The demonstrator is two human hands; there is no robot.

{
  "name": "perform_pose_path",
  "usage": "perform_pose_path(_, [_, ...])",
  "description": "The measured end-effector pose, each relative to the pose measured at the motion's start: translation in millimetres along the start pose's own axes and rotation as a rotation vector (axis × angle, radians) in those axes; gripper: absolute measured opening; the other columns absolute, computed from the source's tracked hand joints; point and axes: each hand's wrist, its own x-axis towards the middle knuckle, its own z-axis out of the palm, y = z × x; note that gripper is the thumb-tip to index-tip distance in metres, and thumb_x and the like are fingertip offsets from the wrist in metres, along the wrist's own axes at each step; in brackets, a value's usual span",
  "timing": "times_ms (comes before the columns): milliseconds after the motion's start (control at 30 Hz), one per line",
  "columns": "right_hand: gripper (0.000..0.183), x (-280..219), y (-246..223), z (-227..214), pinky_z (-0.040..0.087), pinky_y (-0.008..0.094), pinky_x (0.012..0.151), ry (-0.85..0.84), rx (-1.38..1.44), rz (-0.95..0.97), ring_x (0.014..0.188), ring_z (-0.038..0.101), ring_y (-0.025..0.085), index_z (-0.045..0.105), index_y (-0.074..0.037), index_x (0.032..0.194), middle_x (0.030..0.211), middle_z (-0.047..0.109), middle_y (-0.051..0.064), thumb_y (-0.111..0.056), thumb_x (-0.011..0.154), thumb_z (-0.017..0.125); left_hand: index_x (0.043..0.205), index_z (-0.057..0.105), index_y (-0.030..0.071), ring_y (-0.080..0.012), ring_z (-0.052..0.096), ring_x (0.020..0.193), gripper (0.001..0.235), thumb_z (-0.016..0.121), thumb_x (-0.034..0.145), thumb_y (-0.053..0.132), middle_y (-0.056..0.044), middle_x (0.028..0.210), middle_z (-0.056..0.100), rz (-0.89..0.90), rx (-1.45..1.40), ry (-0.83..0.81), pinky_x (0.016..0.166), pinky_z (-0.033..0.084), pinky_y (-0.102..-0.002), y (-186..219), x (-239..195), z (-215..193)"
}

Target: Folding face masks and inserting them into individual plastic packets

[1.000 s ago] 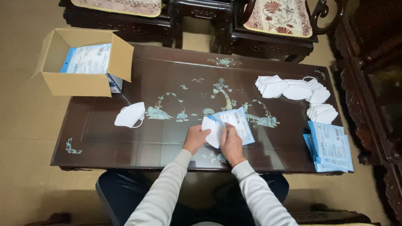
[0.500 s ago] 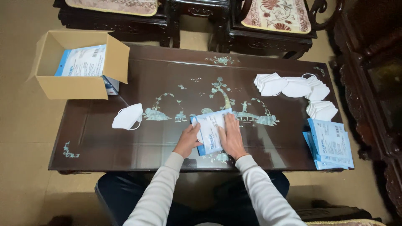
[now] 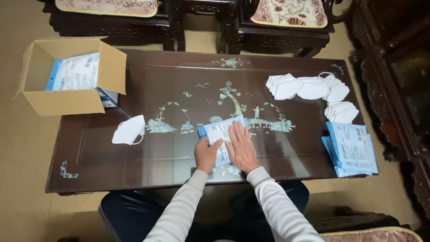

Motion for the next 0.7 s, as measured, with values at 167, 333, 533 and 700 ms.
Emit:
perform_pose_path(167, [0.060, -1, 0, 2, 0.013, 0.053, 0.126, 0.007, -0.018, -0.009, 0.154, 0.025, 0.037, 0.038, -0.003, 0.156, 0.165, 0.030, 0.022, -0.037, 0.108, 0.044, 0.089, 0.067, 0.001, -0.0185, 0.064, 0.079, 0.034, 0.084, 0.084, 0.029, -0.009, 0.076, 0.067, -0.027, -0.116, 0.080, 0.071, 0.052, -0.037, -34, 20, 15])
perform_pose_path(333, [0.060, -1, 1, 2, 0.011, 0.051, 0.127, 0.008, -0.010, -0.010, 0.155, 0.023, 0.036, 0.036, -0.005, 0.158, 0.167, 0.028, 0.021, -0.038, 0.108, 0.042, 0.114, 0.064, -0.007, -0.0227, 0.065, 0.089, 0.034, 0.069, 0.099, 0.023, -0.017, 0.095, 0.070, -0.077, -0.249, -0.112, 0.079, 0.055, -0.039, -57, 47, 21])
perform_pose_path(533, [0.061, 0, 0, 1, 0.011, 0.050, 0.128, 0.013, -0.024, -0.016, 0.155, 0.024, 0.035, 0.035, -0.006, 0.159, 0.167, 0.029, 0.020, -0.039, 0.108, 0.042, 0.138, 0.054, -0.011, -0.0315, 0.062, 0.119, 0.055, 0.068, 0.100, 0.026, -0.026, 0.129, 0.064, -0.063, -0.284, -0.177, 0.098, 0.050, -0.051, 16, -7, 0])
perform_pose_path(700, [0.061, -2, 2, 2, 0.011, 0.051, 0.127, 0.012, -0.015, -0.028, 0.156, 0.022, 0.036, 0.034, -0.007, 0.159, 0.167, 0.026, 0.021, -0.040, 0.108, 0.041, 0.143, 0.052, -0.009, -0.0329, 0.057, 0.127, 0.056, 0.066, 0.101, 0.026, -0.026, 0.135, 0.061, -0.109, -0.282, -0.174, 0.102, 0.049, -0.050, 38, -23, -8])
